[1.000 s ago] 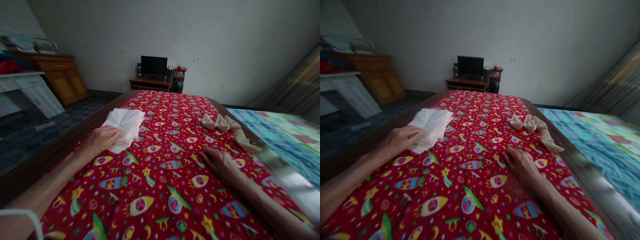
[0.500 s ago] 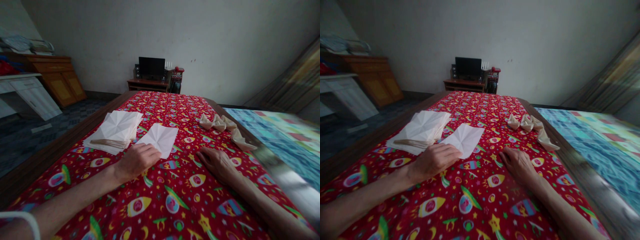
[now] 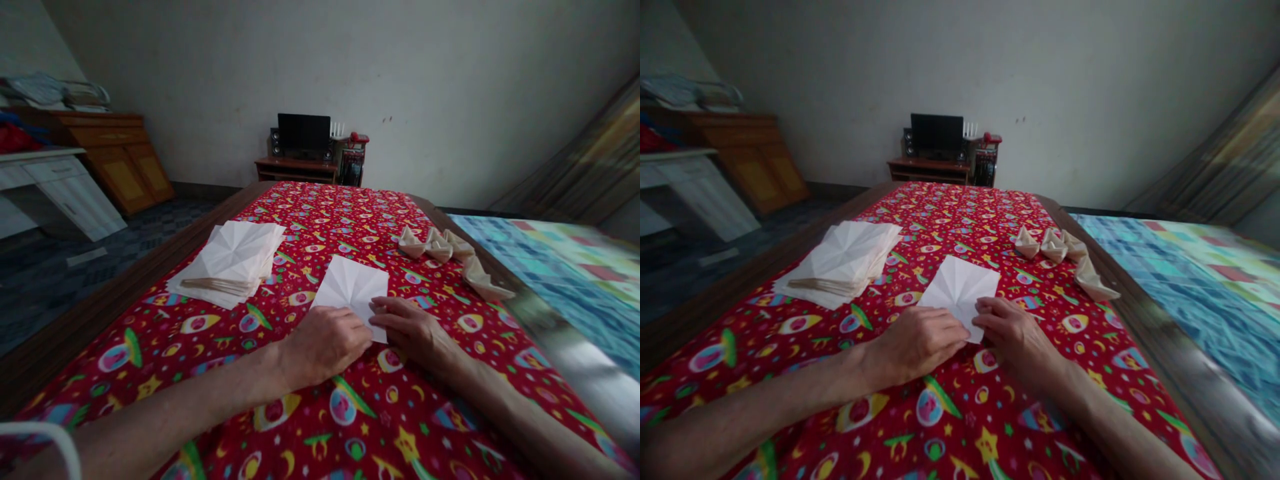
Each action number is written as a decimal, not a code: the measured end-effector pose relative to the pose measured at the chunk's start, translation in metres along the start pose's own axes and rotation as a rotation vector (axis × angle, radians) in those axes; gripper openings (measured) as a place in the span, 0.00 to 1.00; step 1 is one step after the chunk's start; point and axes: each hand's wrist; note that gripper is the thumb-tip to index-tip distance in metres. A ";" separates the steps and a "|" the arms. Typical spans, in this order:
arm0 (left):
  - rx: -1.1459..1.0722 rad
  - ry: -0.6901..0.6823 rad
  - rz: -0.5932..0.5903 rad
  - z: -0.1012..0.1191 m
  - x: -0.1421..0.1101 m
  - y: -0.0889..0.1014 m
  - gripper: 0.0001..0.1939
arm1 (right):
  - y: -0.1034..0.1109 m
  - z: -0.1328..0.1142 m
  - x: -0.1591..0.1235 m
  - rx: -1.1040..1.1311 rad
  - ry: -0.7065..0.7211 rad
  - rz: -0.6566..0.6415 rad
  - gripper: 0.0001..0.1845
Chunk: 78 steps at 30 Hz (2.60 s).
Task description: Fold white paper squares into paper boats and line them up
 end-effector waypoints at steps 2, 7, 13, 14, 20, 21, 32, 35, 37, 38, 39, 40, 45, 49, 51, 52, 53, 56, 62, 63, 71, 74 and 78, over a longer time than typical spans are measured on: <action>-0.066 0.041 -0.033 -0.005 -0.002 0.003 0.08 | -0.002 0.004 -0.003 0.058 0.010 0.003 0.14; -0.168 0.005 -0.102 -0.048 -0.020 0.006 0.26 | -0.004 0.010 -0.009 0.143 0.032 0.027 0.15; -0.155 0.042 -0.089 -0.087 -0.033 0.000 0.20 | -0.001 0.010 -0.015 0.230 0.018 -0.002 0.19; -0.160 0.036 -0.068 -0.088 -0.032 -0.001 0.19 | 0.000 0.010 -0.015 0.236 0.019 -0.002 0.19; -0.212 0.012 0.048 -0.083 -0.029 0.002 0.16 | 0.002 0.008 -0.013 0.226 0.009 0.027 0.17; -0.222 0.012 0.062 -0.081 -0.029 0.003 0.15 | 0.003 0.007 -0.012 0.214 0.006 0.042 0.16; -0.338 0.312 0.124 -0.056 -0.032 -0.003 0.11 | 0.013 -0.002 -0.006 0.277 -0.228 0.047 0.12; -0.353 0.397 0.154 -0.054 -0.029 -0.005 0.12 | 0.014 -0.002 -0.003 0.322 -0.384 0.043 0.13; -0.352 0.441 0.149 -0.054 -0.027 -0.005 0.14 | 0.013 -0.001 -0.001 0.343 -0.491 0.037 0.14; -0.351 0.466 0.143 -0.053 -0.027 -0.005 0.15 | 0.012 0.000 0.001 0.350 -0.540 0.036 0.15; -0.351 0.491 0.139 -0.053 -0.026 -0.006 0.16 | 0.012 0.000 0.002 0.354 -0.579 0.039 0.16; -0.352 0.515 0.138 -0.053 -0.026 -0.006 0.16 | 0.011 0.000 0.004 0.351 -0.610 0.044 0.17; -0.296 0.641 0.177 -0.052 -0.022 -0.013 0.16 | 0.005 0.001 0.012 0.280 -0.667 0.092 0.17; -0.191 0.685 0.179 -0.052 -0.017 -0.015 0.14 | 0.000 0.006 0.017 0.200 -0.695 0.058 0.17; -0.126 0.686 0.167 -0.051 -0.016 -0.015 0.13 | -0.001 0.011 0.020 0.134 -0.700 0.009 0.19; -0.084 0.690 0.161 -0.051 -0.016 -0.014 0.13 | -0.002 0.013 0.021 0.099 -0.704 -0.018 0.20; -0.039 0.698 0.153 -0.050 -0.016 -0.014 0.12 | -0.002 0.015 0.023 0.068 -0.712 -0.046 0.20; 0.069 0.730 0.115 -0.049 -0.016 -0.012 0.12 | -0.003 0.021 0.027 0.004 -0.742 -0.130 0.20; 0.158 0.798 0.031 -0.052 -0.007 -0.009 0.16 | -0.001 0.021 0.037 -0.094 -0.718 -0.216 0.18; 0.150 0.807 0.023 -0.053 -0.006 -0.008 0.18 | 0.000 0.020 0.038 -0.111 -0.711 -0.224 0.18; 0.039 0.854 -0.039 -0.046 -0.006 -0.001 0.20 | -0.007 0.009 0.034 -0.308 -0.638 -0.250 0.17; 0.078 0.876 -0.052 -0.045 -0.004 -0.002 0.17 | -0.010 0.008 0.031 -0.347 -0.621 -0.240 0.16; 0.131 0.868 -0.056 -0.045 -0.004 -0.004 0.17 | -0.011 0.011 0.030 -0.327 -0.604 -0.227 0.16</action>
Point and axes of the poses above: each hand's wrist, its own x-axis towards the middle knuckle, its own y-axis out of the back of the hand, z = x × y, and after that the axes turned 11 degrees about y, right-handed
